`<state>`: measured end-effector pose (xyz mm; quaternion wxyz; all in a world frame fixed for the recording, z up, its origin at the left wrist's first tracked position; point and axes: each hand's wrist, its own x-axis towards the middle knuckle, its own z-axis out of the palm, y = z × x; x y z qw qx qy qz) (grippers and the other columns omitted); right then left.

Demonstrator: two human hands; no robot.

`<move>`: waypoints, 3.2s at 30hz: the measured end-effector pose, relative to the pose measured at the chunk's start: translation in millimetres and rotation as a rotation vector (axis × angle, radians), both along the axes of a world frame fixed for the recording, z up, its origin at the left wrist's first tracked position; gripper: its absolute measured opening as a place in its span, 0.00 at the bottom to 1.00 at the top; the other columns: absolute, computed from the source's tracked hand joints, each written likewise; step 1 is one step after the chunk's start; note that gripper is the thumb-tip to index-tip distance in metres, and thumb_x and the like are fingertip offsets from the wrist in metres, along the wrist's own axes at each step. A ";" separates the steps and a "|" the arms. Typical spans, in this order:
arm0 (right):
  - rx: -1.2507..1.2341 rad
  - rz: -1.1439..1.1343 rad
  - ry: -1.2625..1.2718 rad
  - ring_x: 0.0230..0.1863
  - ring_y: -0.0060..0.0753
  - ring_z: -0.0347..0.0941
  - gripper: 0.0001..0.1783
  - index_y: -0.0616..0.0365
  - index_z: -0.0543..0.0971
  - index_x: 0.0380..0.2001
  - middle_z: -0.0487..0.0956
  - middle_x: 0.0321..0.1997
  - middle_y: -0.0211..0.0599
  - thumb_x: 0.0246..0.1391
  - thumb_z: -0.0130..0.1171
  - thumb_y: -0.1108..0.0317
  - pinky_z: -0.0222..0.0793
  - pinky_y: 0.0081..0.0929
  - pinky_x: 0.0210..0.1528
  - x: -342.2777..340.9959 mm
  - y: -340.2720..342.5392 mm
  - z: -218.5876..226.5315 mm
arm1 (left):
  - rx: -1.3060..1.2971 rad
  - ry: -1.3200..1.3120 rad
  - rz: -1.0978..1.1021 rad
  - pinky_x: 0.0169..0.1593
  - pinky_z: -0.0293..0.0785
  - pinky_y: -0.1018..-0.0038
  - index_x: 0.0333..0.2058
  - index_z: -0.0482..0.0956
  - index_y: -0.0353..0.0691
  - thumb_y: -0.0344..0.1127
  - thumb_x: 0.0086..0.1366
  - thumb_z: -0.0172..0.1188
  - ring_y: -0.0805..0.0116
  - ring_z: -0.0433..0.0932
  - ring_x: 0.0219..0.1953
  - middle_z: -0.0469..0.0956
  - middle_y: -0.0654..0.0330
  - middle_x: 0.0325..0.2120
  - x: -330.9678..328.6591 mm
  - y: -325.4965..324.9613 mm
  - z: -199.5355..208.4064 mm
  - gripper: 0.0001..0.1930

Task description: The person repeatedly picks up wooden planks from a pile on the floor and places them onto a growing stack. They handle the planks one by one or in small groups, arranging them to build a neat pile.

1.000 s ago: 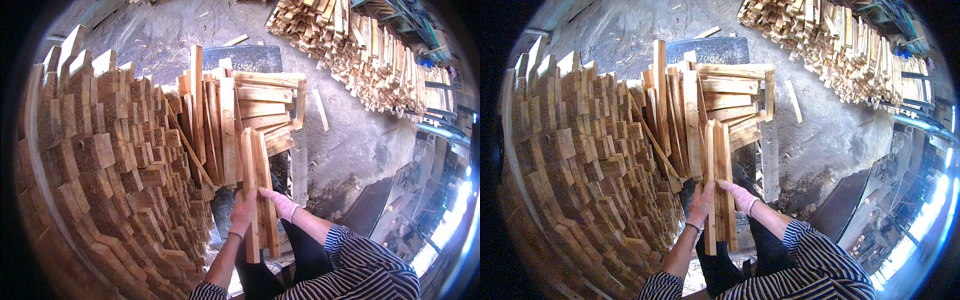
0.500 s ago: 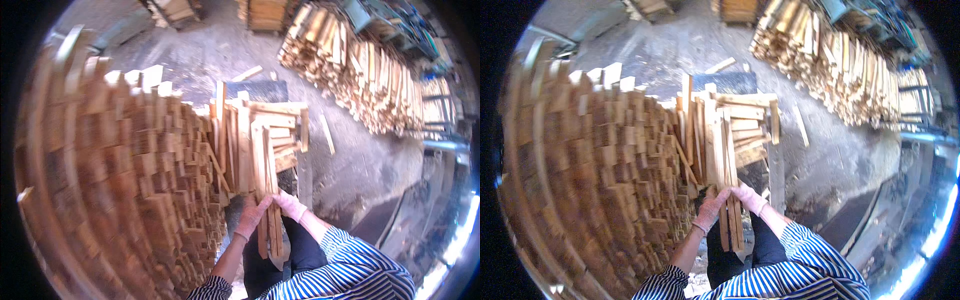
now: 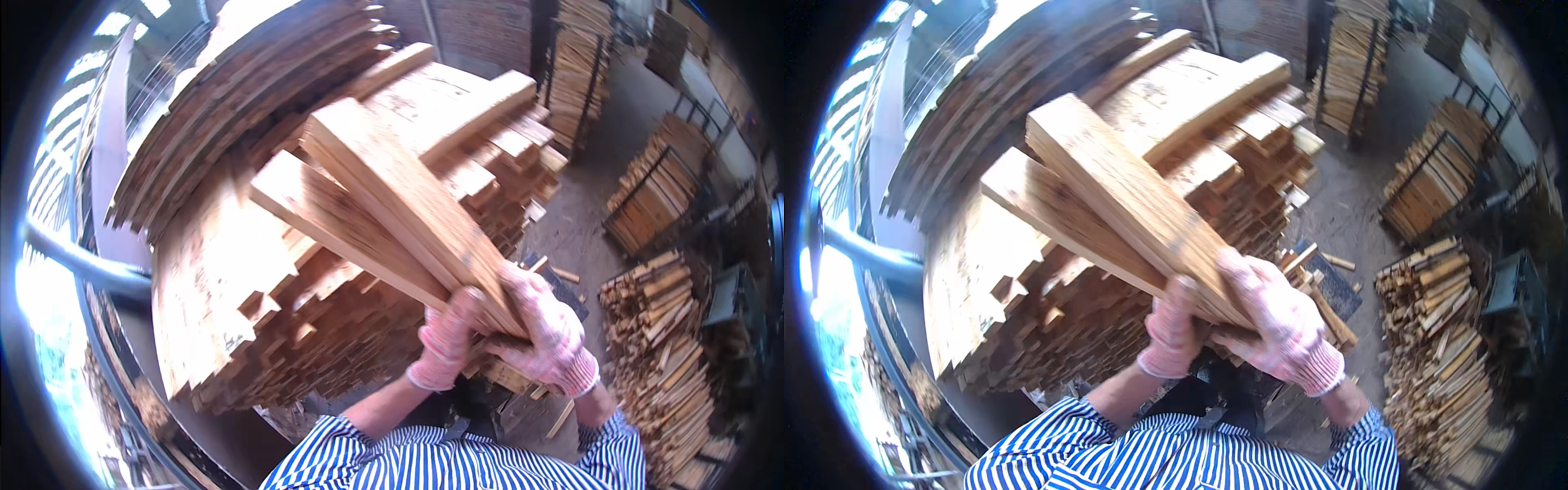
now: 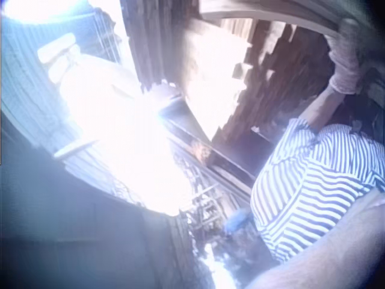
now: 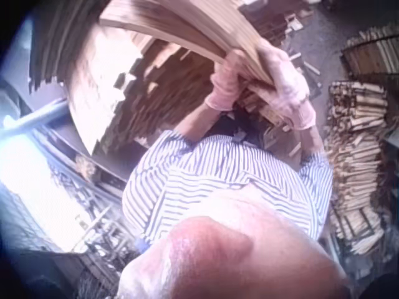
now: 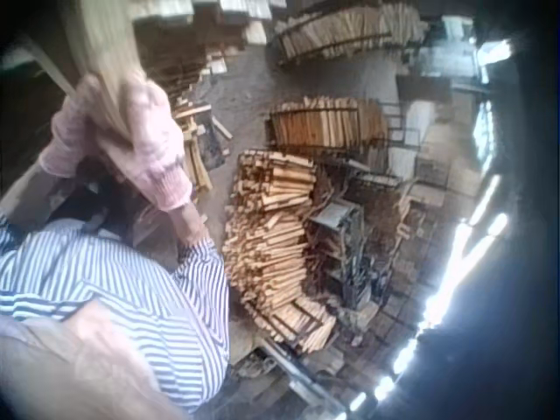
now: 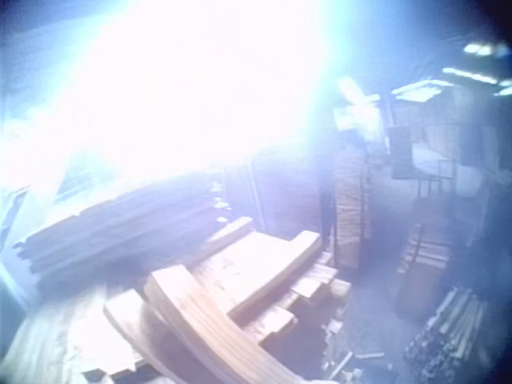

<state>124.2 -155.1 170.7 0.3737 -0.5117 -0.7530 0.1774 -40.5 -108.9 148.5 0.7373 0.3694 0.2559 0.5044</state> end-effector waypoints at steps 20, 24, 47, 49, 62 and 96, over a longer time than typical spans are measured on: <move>0.257 0.264 -0.717 0.44 0.62 0.82 0.21 0.50 0.79 0.52 0.80 0.48 0.57 0.69 0.42 0.54 0.78 0.65 0.26 -314.9 374.7 44.9 | -0.046 -0.067 0.641 0.41 0.82 0.60 0.46 0.73 0.33 0.76 0.65 0.46 0.56 0.81 0.34 0.78 0.51 0.33 -270.6 53.4 138.5 0.42; -0.047 0.297 -0.359 0.53 0.51 0.80 0.20 0.49 0.80 0.52 0.81 0.55 0.46 0.63 0.49 0.54 0.78 0.57 0.48 -311.0 350.8 59.4 | -0.031 0.136 0.546 0.43 0.83 0.60 0.46 0.75 0.27 0.79 0.64 0.37 0.51 0.84 0.36 0.82 0.43 0.36 -300.9 83.1 136.3 0.49; -0.356 0.461 0.090 0.61 0.41 0.74 0.54 0.45 0.61 0.72 0.74 0.65 0.49 0.43 0.72 0.43 0.69 0.31 0.64 -252.4 188.3 181.7 | -0.163 0.228 0.465 0.53 0.77 0.52 0.63 0.68 0.46 0.80 0.61 0.45 0.54 0.77 0.51 0.78 0.54 0.50 -256.0 150.3 148.7 0.46; -0.245 0.429 0.355 0.59 0.40 0.76 0.50 0.50 0.67 0.68 0.77 0.62 0.46 0.40 0.69 0.46 0.71 0.33 0.61 -240.5 245.6 129.8 | 0.048 0.506 0.254 0.53 0.77 0.53 0.67 0.63 0.45 0.77 0.62 0.49 0.56 0.78 0.49 0.78 0.55 0.51 -243.7 167.9 149.9 0.46; -0.068 0.093 -0.338 0.55 0.54 0.78 0.26 0.44 0.73 0.62 0.80 0.57 0.47 0.65 0.42 0.50 0.76 0.57 0.52 -319.3 403.4 49.8 | 0.461 2.147 0.284 0.75 0.37 0.54 0.72 0.51 0.34 0.66 0.73 0.32 0.46 0.47 0.75 0.51 0.43 0.72 -310.5 192.5 87.9 0.43; -0.966 -1.133 0.341 0.64 0.56 0.66 0.35 0.54 0.65 0.64 0.70 0.63 0.49 0.57 0.60 0.51 0.66 0.46 0.62 -103.3 -92.4 -476.0 | 0.139 1.410 -0.603 0.60 0.68 0.62 0.62 0.69 0.34 0.42 0.68 0.60 0.50 0.73 0.59 0.75 0.46 0.58 -77.1 -31.3 -357.9 0.28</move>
